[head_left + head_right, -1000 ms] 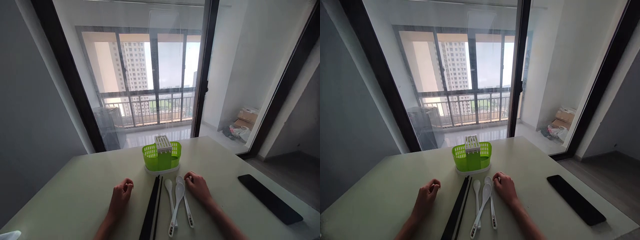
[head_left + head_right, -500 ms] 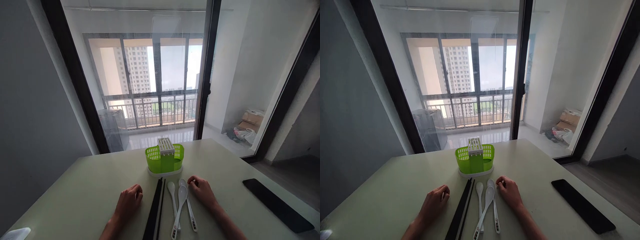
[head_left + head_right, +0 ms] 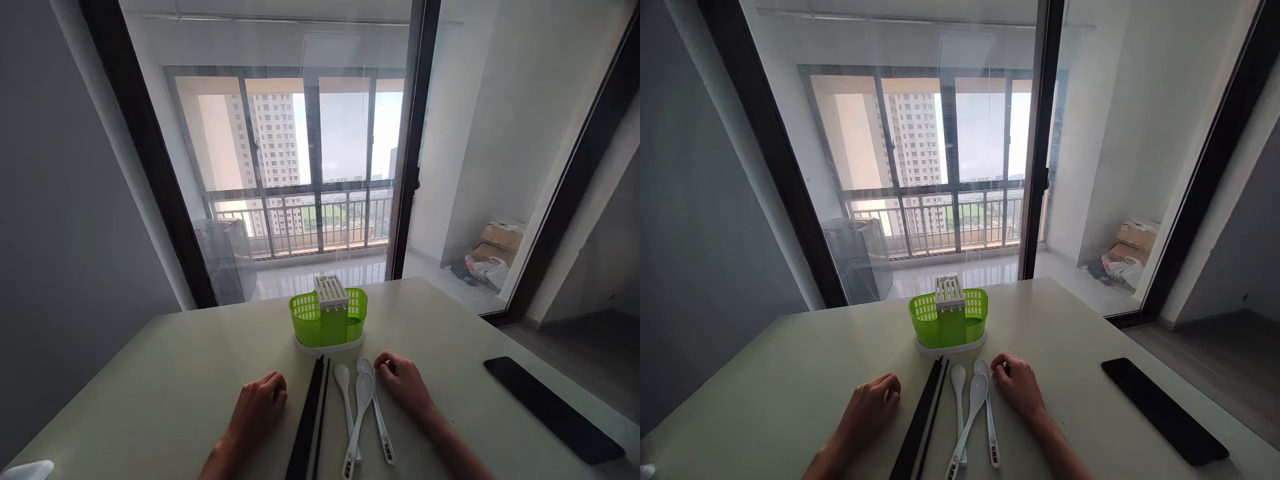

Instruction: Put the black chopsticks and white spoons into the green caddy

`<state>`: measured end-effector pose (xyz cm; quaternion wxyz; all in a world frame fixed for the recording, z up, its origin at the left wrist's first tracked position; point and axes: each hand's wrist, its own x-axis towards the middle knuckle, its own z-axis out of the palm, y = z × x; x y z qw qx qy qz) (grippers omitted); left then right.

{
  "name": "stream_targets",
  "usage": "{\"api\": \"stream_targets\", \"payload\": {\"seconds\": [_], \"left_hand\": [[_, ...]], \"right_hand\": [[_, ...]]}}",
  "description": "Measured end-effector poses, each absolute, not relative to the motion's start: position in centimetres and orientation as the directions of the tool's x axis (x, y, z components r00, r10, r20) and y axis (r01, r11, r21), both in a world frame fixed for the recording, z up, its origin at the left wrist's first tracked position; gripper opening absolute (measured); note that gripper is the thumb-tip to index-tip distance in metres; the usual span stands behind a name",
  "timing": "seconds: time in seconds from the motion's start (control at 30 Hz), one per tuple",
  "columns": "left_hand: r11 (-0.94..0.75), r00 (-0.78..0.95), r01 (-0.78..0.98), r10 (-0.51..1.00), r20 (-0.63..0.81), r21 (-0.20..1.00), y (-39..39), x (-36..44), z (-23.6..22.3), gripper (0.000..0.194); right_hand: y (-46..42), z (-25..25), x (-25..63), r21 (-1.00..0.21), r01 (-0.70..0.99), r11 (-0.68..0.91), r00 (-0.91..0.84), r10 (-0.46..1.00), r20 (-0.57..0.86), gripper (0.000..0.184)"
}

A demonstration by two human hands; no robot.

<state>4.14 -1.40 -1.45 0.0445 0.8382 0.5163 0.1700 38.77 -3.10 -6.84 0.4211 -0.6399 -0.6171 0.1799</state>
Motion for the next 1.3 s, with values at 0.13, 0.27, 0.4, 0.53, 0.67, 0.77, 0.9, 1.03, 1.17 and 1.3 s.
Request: {"api": "stream_targets", "payload": {"seconds": [0.13,0.27,0.4,0.53,0.67,0.77,0.9,1.03,1.17,1.3], "left_hand": [[-0.479,0.425,0.84,0.873,0.241,0.254,-1.4,4.2,-1.3,0.022],[-0.474,0.42,0.832,0.878,0.231,0.288,-1.6,4.3,-1.0,0.02],[-0.472,0.414,0.816,0.88,0.23,0.334,-1.8,4.5,-0.9,0.016],[-0.496,0.449,0.805,0.868,0.213,0.324,-2.0,4.6,-1.1,0.025],[-0.535,0.498,0.786,0.845,0.196,0.308,-2.3,4.8,-1.2,0.039],[-0.547,0.518,0.773,0.837,0.176,0.322,-2.5,5.0,-1.0,0.043],[-0.553,0.538,0.76,0.83,0.148,0.34,-2.5,5.1,-1.0,0.04],[-0.534,0.533,0.762,0.838,0.112,0.365,-2.2,5.0,-1.2,0.036],[-0.525,0.532,0.767,0.842,0.091,0.369,-2.0,4.9,-1.2,0.033],[-0.512,0.527,0.767,0.846,0.076,0.386,-1.9,4.7,-1.1,0.026]], "right_hand": [[-3.0,-6.9,38.8,-0.755,0.646,0.111,0.179,0.94,0.291,0.03],[-3.1,-6.8,38.7,-0.752,0.649,0.114,0.171,0.942,0.29,0.03],[-3.3,-6.8,38.7,-0.751,0.65,0.118,0.162,0.944,0.289,0.03],[-3.3,-6.9,38.6,-0.75,0.65,0.118,0.159,0.945,0.286,0.03],[-3.2,-7.1,38.6,-0.751,0.651,0.112,0.164,0.945,0.284,0.03],[-3.2,-7.2,38.7,-0.75,0.652,0.113,0.163,0.945,0.284,0.029],[-3.2,-7.3,38.7,-0.75,0.651,0.118,0.16,0.944,0.287,0.028],[-3.2,-7.3,38.7,-0.748,0.653,0.117,0.165,0.942,0.292,0.028],[-3.1,-7.4,38.7,-0.745,0.656,0.119,0.161,0.943,0.292,0.029],[-3.1,-7.4,38.7,-0.742,0.659,0.121,0.158,0.943,0.294,0.029]]}}
